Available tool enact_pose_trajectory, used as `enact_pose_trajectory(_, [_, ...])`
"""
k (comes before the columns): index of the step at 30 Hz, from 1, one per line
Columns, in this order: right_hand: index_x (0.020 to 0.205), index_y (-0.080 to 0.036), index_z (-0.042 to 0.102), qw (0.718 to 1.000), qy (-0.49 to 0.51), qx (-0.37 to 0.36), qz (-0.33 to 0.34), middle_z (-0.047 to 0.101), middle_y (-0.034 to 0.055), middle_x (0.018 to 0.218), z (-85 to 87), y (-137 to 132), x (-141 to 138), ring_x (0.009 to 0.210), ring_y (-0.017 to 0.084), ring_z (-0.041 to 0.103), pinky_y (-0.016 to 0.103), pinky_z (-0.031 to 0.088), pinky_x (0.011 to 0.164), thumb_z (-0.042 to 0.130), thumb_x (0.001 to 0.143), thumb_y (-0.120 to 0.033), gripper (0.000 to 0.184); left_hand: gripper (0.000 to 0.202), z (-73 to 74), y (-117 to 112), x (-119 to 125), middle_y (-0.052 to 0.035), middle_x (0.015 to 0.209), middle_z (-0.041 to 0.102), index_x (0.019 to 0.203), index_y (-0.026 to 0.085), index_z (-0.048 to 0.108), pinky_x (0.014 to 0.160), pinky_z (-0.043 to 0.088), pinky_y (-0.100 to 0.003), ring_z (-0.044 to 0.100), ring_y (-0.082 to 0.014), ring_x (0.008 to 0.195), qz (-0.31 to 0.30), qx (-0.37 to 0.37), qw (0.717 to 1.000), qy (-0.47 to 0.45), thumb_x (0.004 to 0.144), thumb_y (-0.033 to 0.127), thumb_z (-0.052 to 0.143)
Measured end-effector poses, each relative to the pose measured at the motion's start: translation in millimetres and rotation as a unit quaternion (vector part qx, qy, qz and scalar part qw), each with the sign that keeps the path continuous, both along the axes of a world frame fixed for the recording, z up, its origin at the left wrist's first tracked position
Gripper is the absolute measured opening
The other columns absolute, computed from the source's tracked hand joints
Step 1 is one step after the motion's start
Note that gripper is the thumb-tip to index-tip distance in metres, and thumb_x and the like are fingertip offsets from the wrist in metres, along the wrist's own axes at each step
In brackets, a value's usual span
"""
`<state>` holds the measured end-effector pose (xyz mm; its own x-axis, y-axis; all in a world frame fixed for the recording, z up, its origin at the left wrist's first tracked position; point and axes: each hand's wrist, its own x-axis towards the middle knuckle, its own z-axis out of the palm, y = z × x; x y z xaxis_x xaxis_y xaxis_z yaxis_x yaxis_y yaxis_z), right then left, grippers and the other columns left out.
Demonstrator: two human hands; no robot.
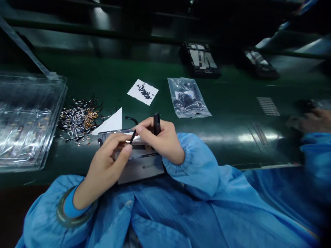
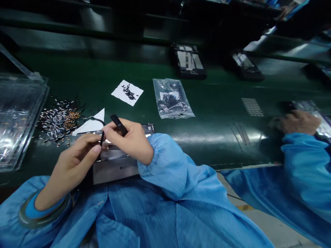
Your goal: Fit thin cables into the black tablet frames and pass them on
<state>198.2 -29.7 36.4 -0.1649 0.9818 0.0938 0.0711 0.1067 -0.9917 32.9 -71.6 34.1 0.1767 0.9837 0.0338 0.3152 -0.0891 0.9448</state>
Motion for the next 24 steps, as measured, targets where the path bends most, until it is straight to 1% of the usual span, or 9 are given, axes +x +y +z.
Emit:
enact_pose_trajectory(3, [0.071, -0.017, 0.064, 0.99, -0.059, 0.12, -0.039, 0.061, -0.0027, 0.061, -4.2, -4, 0, 0.053, 0.008, 0.053, 0.021, 0.042, 0.049, 0.063, 0.082, -0.025, 0.013, 0.01, -4.8, 0, 2, -0.003, 0.093, 0.066, 0.097, 0.022, 0.064, 0.081, 0.05, -0.029, 0.062, -0.0151, 0.09, 0.084, 0.205, 0.968, 0.118, 0.09, 0.02, 0.058])
enact_pose_trajectory(6, [0.079, -0.017, 0.066, 0.948, -0.128, 0.286, -0.047, 0.07, 0.0013, 0.076, -10.4, -7, -2, 0.069, 0.011, 0.063, 0.021, 0.05, 0.062, 0.061, 0.084, -0.016, 0.007, 0.01, -5.8, 1, 5, -0.0019, 0.084, 0.063, 0.093, 0.018, 0.061, 0.078, 0.05, -0.026, 0.06, -0.0129, 0.084, 0.148, 0.335, 0.911, 0.191, 0.086, 0.012, 0.064])
enact_pose_trajectory(8, [0.083, -0.016, 0.066, 0.915, -0.169, 0.364, -0.044, 0.072, 0.0031, 0.08, -13.7, -10, -4, 0.074, 0.011, 0.066, 0.021, 0.052, 0.067, 0.059, 0.086, -0.013, 0.008, 0.011, -4.8, 2, 6, -0.0029, 0.083, 0.063, 0.092, 0.016, 0.061, 0.077, 0.05, -0.027, 0.06, -0.0129, 0.081, 0.164, 0.366, 0.887, 0.228, 0.085, 0.011, 0.066])
enact_pose_trajectory(11, [0.082, -0.015, 0.066, 0.88, -0.232, 0.413, -0.037, 0.072, 0.0035, 0.076, -15.6, -14, -6, 0.072, 0.012, 0.067, 0.021, 0.052, 0.068, 0.056, 0.089, -0.014, 0.012, 0.01, -2.9, 2, 6, -0.004, 0.082, 0.062, 0.092, 0.014, 0.061, 0.075, 0.05, -0.026, 0.059, -0.0123, 0.077, 0.175, 0.373, 0.876, 0.248, 0.084, 0.01, 0.066])
enact_pose_trajectory(14, [0.08, -0.014, 0.067, 0.864, -0.267, 0.427, -0.016, 0.071, 0.0035, 0.073, -15.2, -17, -6, 0.069, 0.012, 0.066, 0.022, 0.051, 0.066, 0.055, 0.09, -0.015, 0.016, 0.009, -2.9, 1, 6, -0.003, 0.081, 0.062, 0.091, 0.015, 0.061, 0.075, 0.051, -0.026, 0.059, -0.0115, 0.076, 0.175, 0.366, 0.88, 0.246, 0.084, 0.009, 0.064])
enact_pose_trajectory(18, [0.079, -0.015, 0.066, 0.869, -0.266, 0.418, 0.006, 0.07, 0.0029, 0.071, -15.8, -19, -7, 0.068, 0.012, 0.065, 0.022, 0.05, 0.065, 0.054, 0.09, -0.016, 0.017, 0.005, -5.0, 3, 8, -0.0002, 0.079, 0.062, 0.086, 0.017, 0.06, 0.07, 0.05, -0.024, 0.059, -0.0101, 0.072, 0.172, 0.313, 0.905, 0.232, 0.086, 0.012, 0.061])
enact_pose_trajectory(21, [0.076, -0.017, 0.063, 0.91, -0.203, 0.361, 0.024, 0.068, 0.0018, 0.071, -14.2, -18, -5, 0.067, 0.011, 0.064, 0.022, 0.05, 0.064, 0.057, 0.087, -0.016, 0.013, 0.006, -3.9, 4, 9, 0.0004, 0.078, 0.062, 0.082, 0.018, 0.061, 0.061, 0.049, -0.022, 0.058, -0.0095, 0.067, 0.168, 0.225, 0.941, 0.19, 0.086, 0.018, 0.057])
enact_pose_trajectory(22, [0.076, -0.017, 0.063, 0.934, -0.171, 0.314, 0.026, 0.068, 0.0012, 0.071, -12.3, -17, -3, 0.066, 0.011, 0.063, 0.022, 0.049, 0.062, 0.058, 0.085, -0.017, 0.01, 0.007, -2.7, 3, 6, 0.0008, 0.077, 0.062, 0.081, 0.018, 0.061, 0.058, 0.048, -0.022, 0.057, -0.0093, 0.064, 0.163, 0.183, 0.955, 0.168, 0.086, 0.021, 0.057])
enact_pose_trajectory(24, [0.077, -0.018, 0.061, 0.981, -0.094, 0.17, 0.021, 0.069, 0.0001, 0.07, -6.5, -11, 7, 0.056, 0.009, 0.058, 0.021, 0.046, 0.052, 0.061, 0.083, -0.02, 0.006, 0.011, -0.9, -4, -8, 0.0018, 0.072, 0.061, 0.08, 0.019, 0.062, 0.053, 0.045, -0.023, 0.056, -0.0094, 0.058, 0.172, 0.096, 0.97, 0.139, 0.085, 0.028, 0.058])
